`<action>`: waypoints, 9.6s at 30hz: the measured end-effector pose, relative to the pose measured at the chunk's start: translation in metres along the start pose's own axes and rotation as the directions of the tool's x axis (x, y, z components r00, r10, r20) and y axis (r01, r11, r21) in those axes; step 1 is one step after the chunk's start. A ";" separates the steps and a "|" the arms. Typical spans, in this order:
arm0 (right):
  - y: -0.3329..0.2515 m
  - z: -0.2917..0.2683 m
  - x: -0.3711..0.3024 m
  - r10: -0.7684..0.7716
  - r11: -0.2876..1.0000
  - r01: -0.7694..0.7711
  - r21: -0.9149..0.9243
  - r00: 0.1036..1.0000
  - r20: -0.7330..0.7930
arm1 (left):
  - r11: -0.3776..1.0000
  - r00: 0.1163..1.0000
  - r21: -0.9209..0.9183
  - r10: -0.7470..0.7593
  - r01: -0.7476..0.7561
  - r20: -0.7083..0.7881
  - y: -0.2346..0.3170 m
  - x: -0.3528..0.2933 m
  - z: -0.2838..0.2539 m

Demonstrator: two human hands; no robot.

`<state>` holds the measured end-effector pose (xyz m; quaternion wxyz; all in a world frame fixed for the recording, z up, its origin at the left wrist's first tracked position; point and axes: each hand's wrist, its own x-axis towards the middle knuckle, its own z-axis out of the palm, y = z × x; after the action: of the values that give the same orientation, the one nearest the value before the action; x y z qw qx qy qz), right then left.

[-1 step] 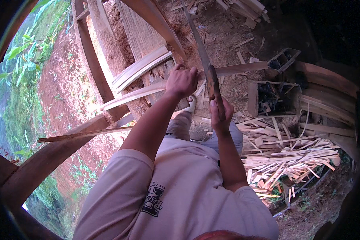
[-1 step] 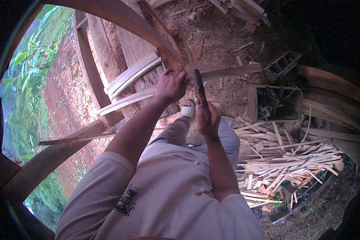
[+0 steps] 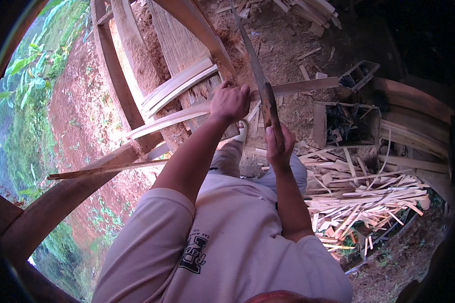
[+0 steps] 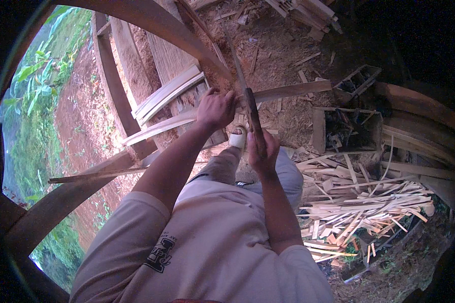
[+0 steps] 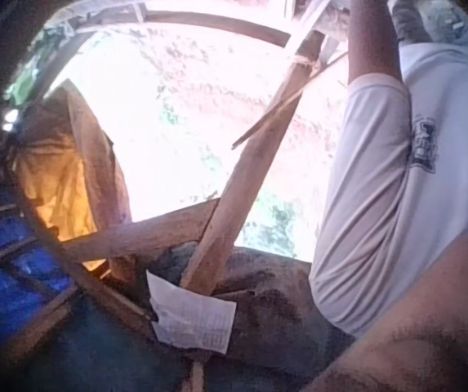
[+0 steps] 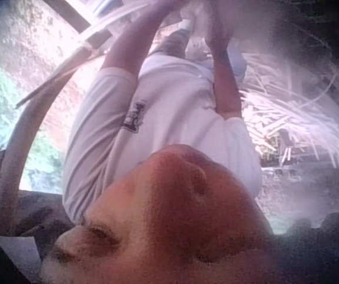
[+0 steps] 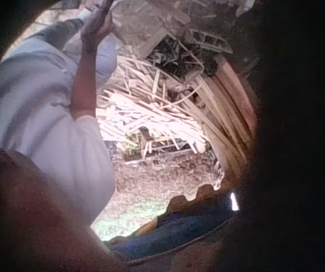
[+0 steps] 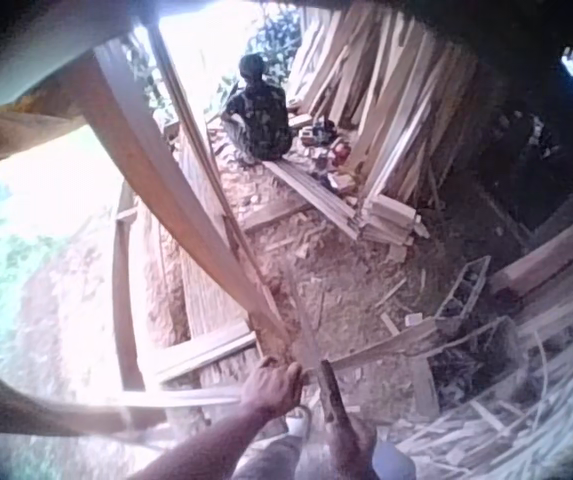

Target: The person selects thin wooden strips from a pile, positions them on a sawhorse, and splits them lengthwise using a machete. The person repeatedly picks up new strips, aligns them, and strikes them to produce thinner pieces.

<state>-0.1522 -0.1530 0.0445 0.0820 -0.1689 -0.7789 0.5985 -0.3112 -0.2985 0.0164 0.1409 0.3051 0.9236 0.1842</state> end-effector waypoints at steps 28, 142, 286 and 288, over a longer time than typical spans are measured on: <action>0.004 0.004 -0.025 -0.192 0.978 0.181 -0.109 0.975 -0.109 | 0.999 0.999 0.014 -0.034 0.034 -0.007 -0.003 -0.001 0.006; -0.100 -0.065 -0.076 -0.051 0.959 0.083 -0.271 0.991 0.122 | 0.960 0.954 0.041 0.281 -0.278 -0.103 -0.033 -0.015 0.006; -0.103 -0.037 -0.157 -0.212 0.866 0.200 -0.459 0.977 0.025 | 0.961 0.970 0.168 0.232 -0.218 -0.068 -0.022 -0.031 0.014; -0.074 -0.012 -0.111 -0.156 0.951 0.147 -0.271 0.988 -0.012 | 0.962 0.971 0.174 0.227 -0.211 -0.074 -0.020 -0.030 0.013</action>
<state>-0.0570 -0.1990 0.1268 0.1169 -0.1279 -0.8620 0.4763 -0.2934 -0.3288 0.0003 0.0507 0.4071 0.9018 0.1357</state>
